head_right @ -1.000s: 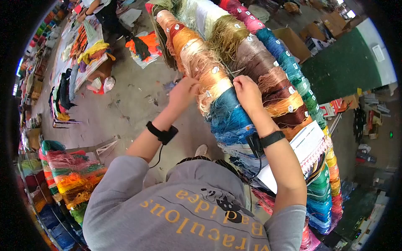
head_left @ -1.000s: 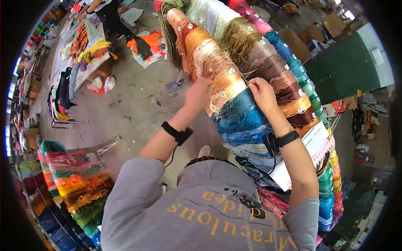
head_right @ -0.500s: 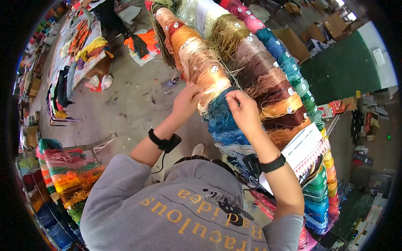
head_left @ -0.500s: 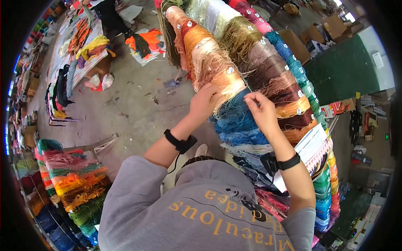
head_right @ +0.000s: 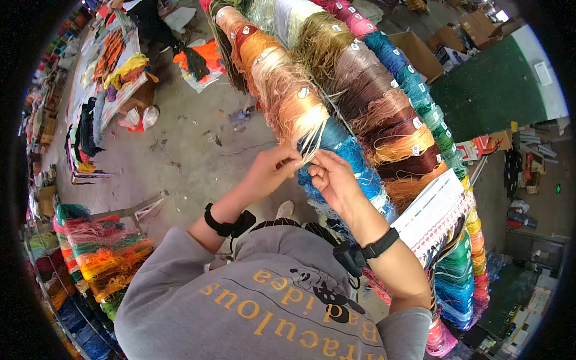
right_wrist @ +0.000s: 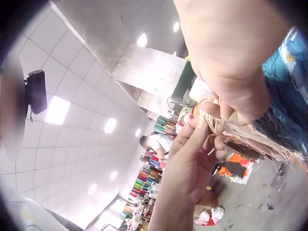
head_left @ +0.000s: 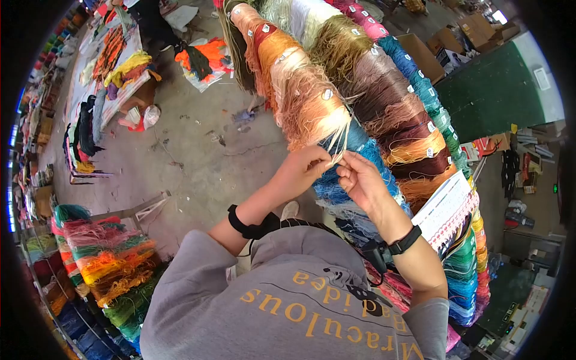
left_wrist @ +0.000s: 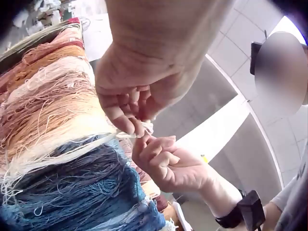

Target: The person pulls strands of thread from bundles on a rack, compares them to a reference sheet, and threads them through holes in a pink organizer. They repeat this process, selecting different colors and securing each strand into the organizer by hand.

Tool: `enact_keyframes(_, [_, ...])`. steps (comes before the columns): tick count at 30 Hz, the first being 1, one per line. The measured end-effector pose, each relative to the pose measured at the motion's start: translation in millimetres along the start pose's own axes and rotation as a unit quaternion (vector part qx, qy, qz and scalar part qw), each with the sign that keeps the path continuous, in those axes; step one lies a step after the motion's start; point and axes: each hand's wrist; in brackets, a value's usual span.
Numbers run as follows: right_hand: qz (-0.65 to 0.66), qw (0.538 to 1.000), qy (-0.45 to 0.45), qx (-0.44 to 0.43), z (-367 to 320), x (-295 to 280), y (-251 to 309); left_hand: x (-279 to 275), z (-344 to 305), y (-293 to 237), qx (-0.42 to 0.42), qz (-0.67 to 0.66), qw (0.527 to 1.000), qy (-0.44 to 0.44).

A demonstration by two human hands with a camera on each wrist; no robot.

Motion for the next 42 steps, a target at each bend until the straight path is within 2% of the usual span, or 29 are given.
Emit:
enact_keyframes(2, [0.029,1.000,0.008,-0.004,2,2,-2,-5,7,3,-0.089,-0.145,0.984,-0.055])
enact_keyframes(3, [0.025,1.000,0.010,-0.001,2,5,-2,-8,11,8,-0.089,-0.145,0.984,-0.055])
enact_keyframes(5, [0.020,1.000,0.011,0.004,3,8,-4,-16,17,23,-0.204,-0.209,0.956,-0.039])
enact_keyframes(6, [0.015,1.000,0.012,0.006,4,9,-6,-18,22,28,-0.205,-0.209,0.955,-0.040])
enact_keyframes(8, [0.009,1.000,0.013,0.009,3,9,-9,-21,30,37,-0.255,-0.218,0.936,0.106])
enact_keyframes(12, [-0.006,1.000,0.005,-0.003,2,11,-10,-21,35,45,-0.200,-0.282,0.932,0.106])
enact_keyframes(14, [-0.014,1.000,-0.009,-0.016,-2,15,-11,-23,36,46,-0.199,-0.303,0.932,-0.021])
enact_keyframes(15, [-0.012,0.999,-0.026,-0.035,-4,18,-12,-29,37,42,-0.200,-0.303,0.931,-0.021])
enact_keyframes(17, [-0.008,0.997,-0.046,-0.053,-9,22,-14,-44,39,33,-0.225,-0.445,0.867,-0.005])
enact_keyframes(21, [-0.006,0.996,-0.015,-0.090,-13,22,-23,-44,39,47,-0.254,-0.391,0.884,0.005])
enact_keyframes(23, [-0.009,0.995,-0.002,-0.096,-13,18,-28,-44,38,53,-0.234,-0.342,0.909,0.054])
enact_keyframes(24, [-0.005,0.995,0.004,-0.096,-12,16,-31,-44,38,54,-0.235,-0.342,0.908,0.055])
enact_keyframes(26, [0.000,0.995,0.009,-0.097,-12,14,-35,-44,36,56,-0.271,-0.336,0.892,0.132])
enact_keyframes(29, [0.010,0.996,-0.002,-0.092,-13,12,-37,-44,33,63,-0.252,-0.333,0.893,0.169])
enact_keyframes(32, [0.011,0.995,-0.010,-0.098,-12,10,-40,-44,33,65,-0.255,-0.324,0.900,0.146])
enact_keyframes(42, [0.007,0.996,-0.020,-0.083,-10,5,-44,-41,32,69,-0.246,-0.342,0.894,0.155])
Point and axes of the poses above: each hand's wrist, its own z-axis towards the middle knuckle, its own x-axis out of the palm, y = z × x, and after that the axes turned 6 degrees about x, right-handed
